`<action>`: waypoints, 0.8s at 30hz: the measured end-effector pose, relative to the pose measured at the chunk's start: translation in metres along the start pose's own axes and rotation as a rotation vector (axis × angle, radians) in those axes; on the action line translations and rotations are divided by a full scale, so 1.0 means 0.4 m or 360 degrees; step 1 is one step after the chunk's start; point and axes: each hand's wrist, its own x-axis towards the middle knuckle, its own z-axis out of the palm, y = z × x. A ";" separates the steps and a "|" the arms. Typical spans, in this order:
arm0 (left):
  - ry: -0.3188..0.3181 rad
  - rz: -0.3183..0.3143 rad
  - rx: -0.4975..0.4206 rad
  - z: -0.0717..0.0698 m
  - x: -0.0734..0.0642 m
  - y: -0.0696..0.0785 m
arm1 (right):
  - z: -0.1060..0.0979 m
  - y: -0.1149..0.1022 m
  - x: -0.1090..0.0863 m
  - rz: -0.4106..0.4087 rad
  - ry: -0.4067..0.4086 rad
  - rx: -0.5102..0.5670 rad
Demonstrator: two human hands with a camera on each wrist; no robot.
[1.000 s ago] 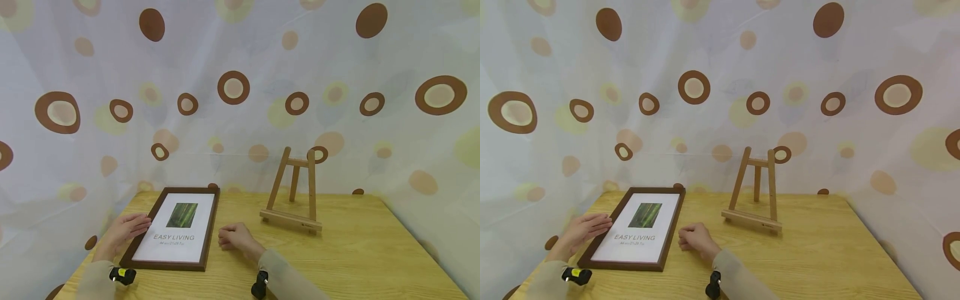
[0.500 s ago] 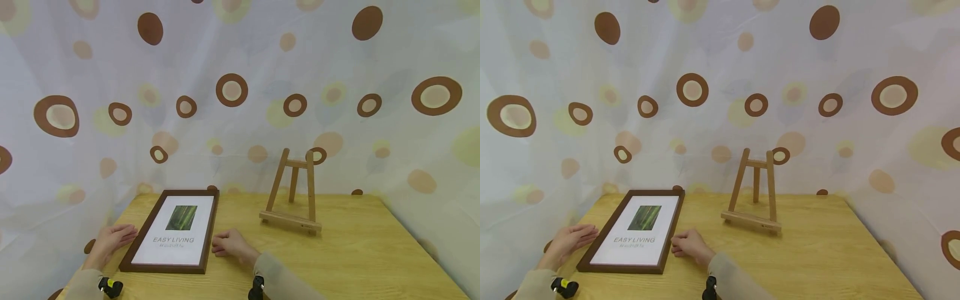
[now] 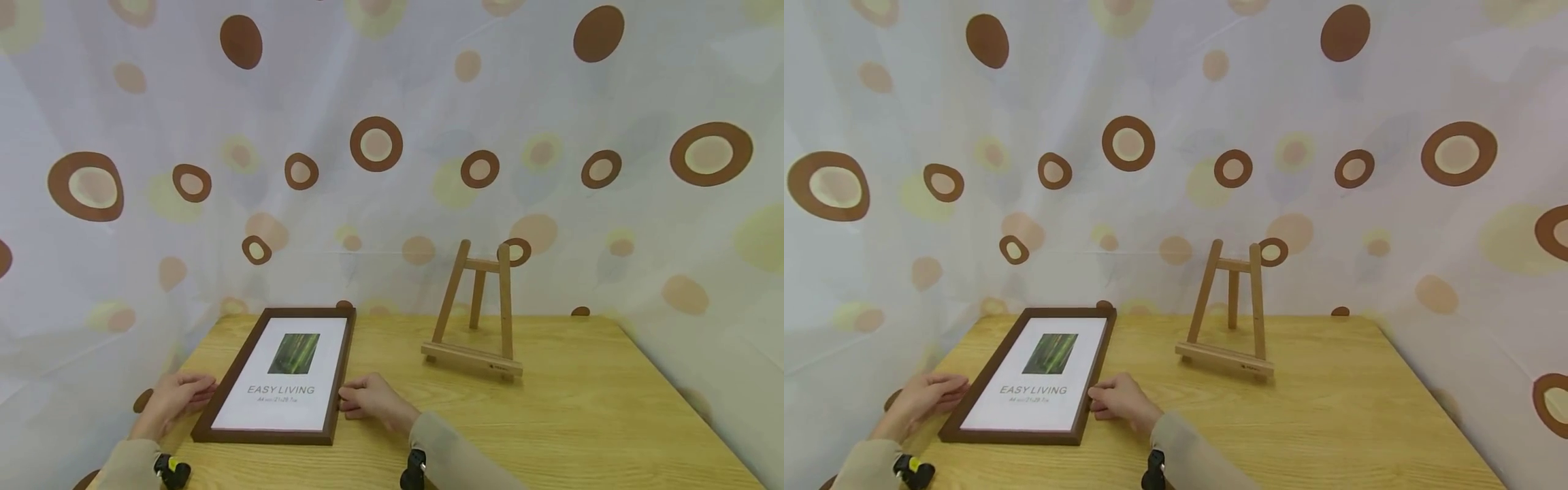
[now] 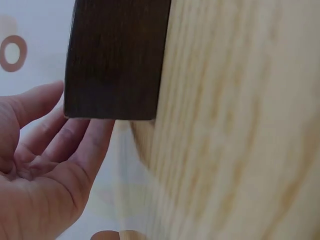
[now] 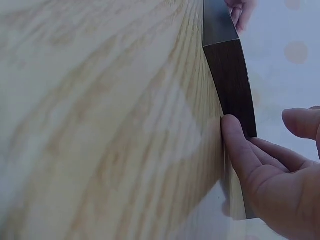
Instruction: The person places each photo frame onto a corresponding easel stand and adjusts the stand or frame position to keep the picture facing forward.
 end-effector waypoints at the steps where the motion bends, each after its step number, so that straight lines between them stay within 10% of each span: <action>1: -0.0009 -0.0009 0.0025 0.001 0.001 -0.001 | 0.000 -0.002 0.000 0.0006 -0.0004 -0.0001; 13: -0.0025 -0.0091 0.0280 0.009 0.006 0.005 | 0.002 -0.009 0.000 0.0031 0.0038 0.0000; 24: -0.0218 0.0003 0.0132 -0.003 -0.021 0.002 | 0.014 -0.008 -0.012 0.0030 0.0119 0.0185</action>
